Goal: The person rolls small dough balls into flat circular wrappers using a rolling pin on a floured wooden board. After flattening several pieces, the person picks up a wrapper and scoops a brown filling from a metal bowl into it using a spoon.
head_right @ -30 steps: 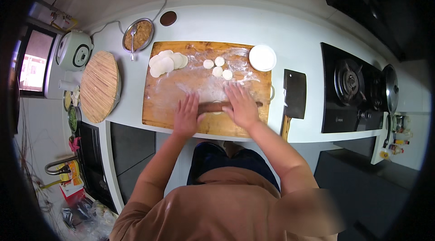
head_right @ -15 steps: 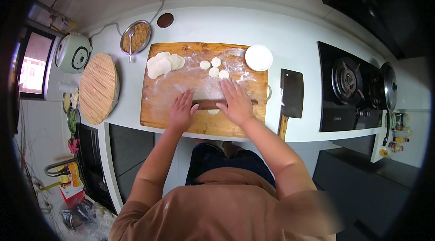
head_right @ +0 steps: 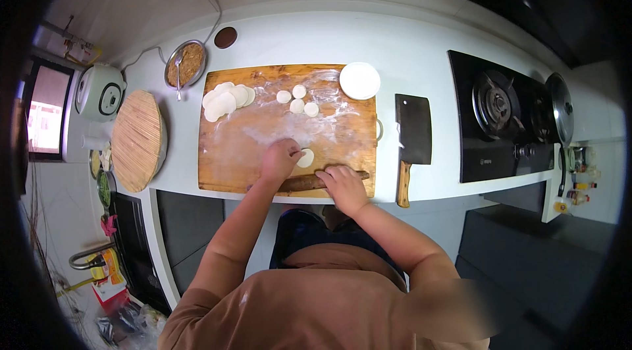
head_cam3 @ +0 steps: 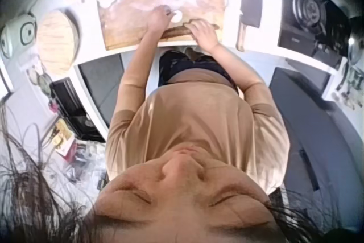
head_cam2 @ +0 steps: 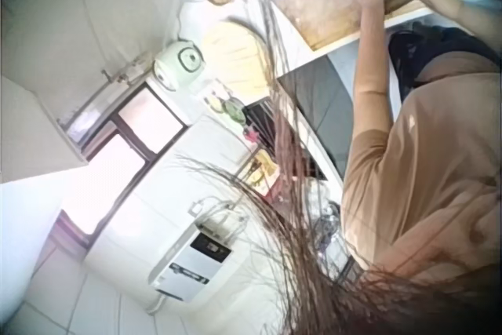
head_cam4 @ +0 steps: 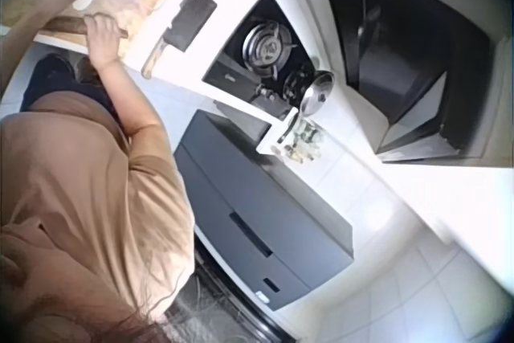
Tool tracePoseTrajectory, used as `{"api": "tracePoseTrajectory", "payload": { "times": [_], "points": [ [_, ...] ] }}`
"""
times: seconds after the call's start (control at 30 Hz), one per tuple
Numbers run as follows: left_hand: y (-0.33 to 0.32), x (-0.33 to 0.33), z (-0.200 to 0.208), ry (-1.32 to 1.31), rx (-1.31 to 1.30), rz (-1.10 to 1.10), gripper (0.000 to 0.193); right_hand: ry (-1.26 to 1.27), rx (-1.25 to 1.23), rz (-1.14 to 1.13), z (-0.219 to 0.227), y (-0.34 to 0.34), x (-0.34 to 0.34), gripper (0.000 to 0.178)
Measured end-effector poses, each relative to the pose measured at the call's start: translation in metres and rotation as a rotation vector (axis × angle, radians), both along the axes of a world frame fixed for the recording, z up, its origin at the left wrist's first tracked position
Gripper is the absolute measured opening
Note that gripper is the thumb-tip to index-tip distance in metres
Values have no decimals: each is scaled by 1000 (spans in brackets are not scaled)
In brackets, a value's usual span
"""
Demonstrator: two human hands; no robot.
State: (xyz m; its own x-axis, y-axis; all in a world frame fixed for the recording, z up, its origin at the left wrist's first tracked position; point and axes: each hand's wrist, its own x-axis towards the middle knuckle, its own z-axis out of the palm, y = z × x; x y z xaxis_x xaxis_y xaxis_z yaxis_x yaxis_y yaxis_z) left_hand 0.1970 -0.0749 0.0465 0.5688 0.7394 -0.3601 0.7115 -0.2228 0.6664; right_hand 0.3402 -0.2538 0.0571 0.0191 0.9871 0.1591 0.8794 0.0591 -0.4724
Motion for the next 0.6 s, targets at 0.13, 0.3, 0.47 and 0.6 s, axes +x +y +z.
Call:
{"api": "tracePoseTrajectory", "payload": {
  "times": [0.13,0.3,0.47,0.6],
  "points": [
    [-4,9,5,-200,197,-32,28,-14,-7,-9,0,-18,4,42],
    [-8,18,5,-64,394,-528,64,-12,2,-17,1,-28,4,41],
    [-6,31,-5,128,443,-721,72,-5,11,-33,5,-32,4,42],
    [-7,53,-18,110,442,-769,71,-10,12,-34,6,-32,6,42]
  ]
}}
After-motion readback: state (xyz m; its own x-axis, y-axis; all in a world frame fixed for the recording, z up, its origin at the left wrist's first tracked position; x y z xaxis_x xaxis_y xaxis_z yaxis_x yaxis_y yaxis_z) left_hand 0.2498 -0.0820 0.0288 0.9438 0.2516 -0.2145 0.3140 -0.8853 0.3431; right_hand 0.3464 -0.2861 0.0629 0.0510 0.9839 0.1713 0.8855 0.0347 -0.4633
